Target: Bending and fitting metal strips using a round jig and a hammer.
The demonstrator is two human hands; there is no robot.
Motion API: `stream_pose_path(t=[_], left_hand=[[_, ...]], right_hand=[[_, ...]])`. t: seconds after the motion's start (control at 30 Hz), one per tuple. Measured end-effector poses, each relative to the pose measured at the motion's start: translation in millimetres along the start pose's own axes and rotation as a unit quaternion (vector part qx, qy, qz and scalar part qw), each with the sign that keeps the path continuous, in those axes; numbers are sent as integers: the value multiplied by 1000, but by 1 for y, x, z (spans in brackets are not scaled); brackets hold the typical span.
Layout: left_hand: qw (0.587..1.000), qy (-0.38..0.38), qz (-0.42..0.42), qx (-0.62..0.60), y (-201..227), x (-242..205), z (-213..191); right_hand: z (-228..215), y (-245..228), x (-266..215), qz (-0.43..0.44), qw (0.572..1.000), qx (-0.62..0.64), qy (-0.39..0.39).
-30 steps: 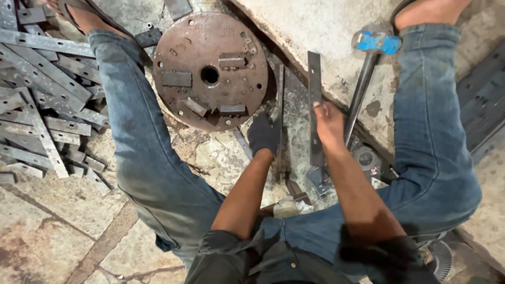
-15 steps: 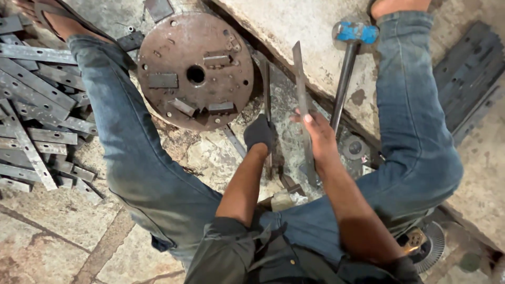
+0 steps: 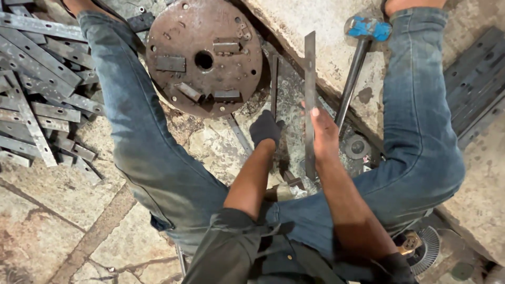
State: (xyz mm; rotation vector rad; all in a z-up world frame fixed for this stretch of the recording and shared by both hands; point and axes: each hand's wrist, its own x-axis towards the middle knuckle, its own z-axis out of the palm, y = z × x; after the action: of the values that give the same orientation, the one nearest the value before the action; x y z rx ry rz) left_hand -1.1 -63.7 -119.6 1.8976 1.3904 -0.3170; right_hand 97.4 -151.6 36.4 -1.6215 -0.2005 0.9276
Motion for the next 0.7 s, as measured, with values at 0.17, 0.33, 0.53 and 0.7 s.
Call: stream_pose_path(t=[0.17, 0.33, 0.53, 0.7], left_hand=[[999, 40, 24, 2, -9, 17, 18], [980, -117, 53, -149, -36, 17, -13], [891, -181, 125, -397, -9, 2, -37], [845, -175, 166, -477, 17, -18, -73]], right_hand=[[-1, 12, 14, -15, 999, -41, 16], [4, 26, 24, -48, 999, -19, 3], [14, 23, 25, -113, 992, -52, 27], [-3, 35, 31, -122, 990, -40, 50]])
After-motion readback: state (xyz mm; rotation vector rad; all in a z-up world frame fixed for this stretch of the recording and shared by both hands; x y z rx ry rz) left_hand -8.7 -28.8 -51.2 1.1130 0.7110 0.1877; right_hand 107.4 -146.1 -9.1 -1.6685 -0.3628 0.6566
